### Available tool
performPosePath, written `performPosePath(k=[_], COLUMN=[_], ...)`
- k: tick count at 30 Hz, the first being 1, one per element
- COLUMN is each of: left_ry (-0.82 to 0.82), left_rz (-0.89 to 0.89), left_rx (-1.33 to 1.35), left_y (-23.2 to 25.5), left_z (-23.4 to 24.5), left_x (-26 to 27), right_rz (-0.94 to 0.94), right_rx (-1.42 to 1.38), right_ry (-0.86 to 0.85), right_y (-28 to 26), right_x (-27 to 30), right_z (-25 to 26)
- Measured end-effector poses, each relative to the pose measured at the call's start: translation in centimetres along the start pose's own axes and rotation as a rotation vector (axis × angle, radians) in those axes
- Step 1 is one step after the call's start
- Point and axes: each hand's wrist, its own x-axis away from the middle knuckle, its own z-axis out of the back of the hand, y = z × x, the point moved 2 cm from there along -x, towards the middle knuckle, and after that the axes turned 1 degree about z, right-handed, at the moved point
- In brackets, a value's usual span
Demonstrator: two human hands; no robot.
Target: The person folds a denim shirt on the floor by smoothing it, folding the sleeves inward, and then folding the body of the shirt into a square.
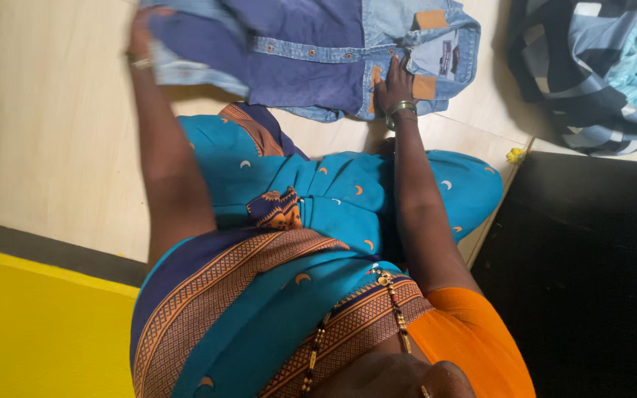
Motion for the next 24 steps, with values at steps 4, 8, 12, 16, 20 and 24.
performPosePath(k=[4,8,12,16,20,24], left_ry=[0.901,1.396,1.277,0.910,0.833,0.922], left_rz=[0.392,0.587,0.422,0.610,0.690,1.068], left_rx=[0.457,0.063,-0.555,-0.639,-0.529,-0.009], left_y=[1.6,1.5,0.7,0.0,-1.7,-4.9], left_z=[9.9,11.4,7.2,-2.7,-20.5,-33.4], left_x=[10.9,16.2,11.4,4.7,6.5,13.3], right_rz=[-0.035,-0.031,0.063,0.028,0.026,-0.034], right_rx=[-0.007,0.064,0.074,0.096,0.042,0.026], right_ry=[-0.011,0.001,0.033,0.016,0.025,0.001], right_y=[-0.3,-0.7,-0.6,-0.7,-0.7,-0.6], right_x=[0.4,0.3,0.1,0.3,0.4,0.4], right_z=[0.2,0.3,0.7,0.9,1.1,0.9])
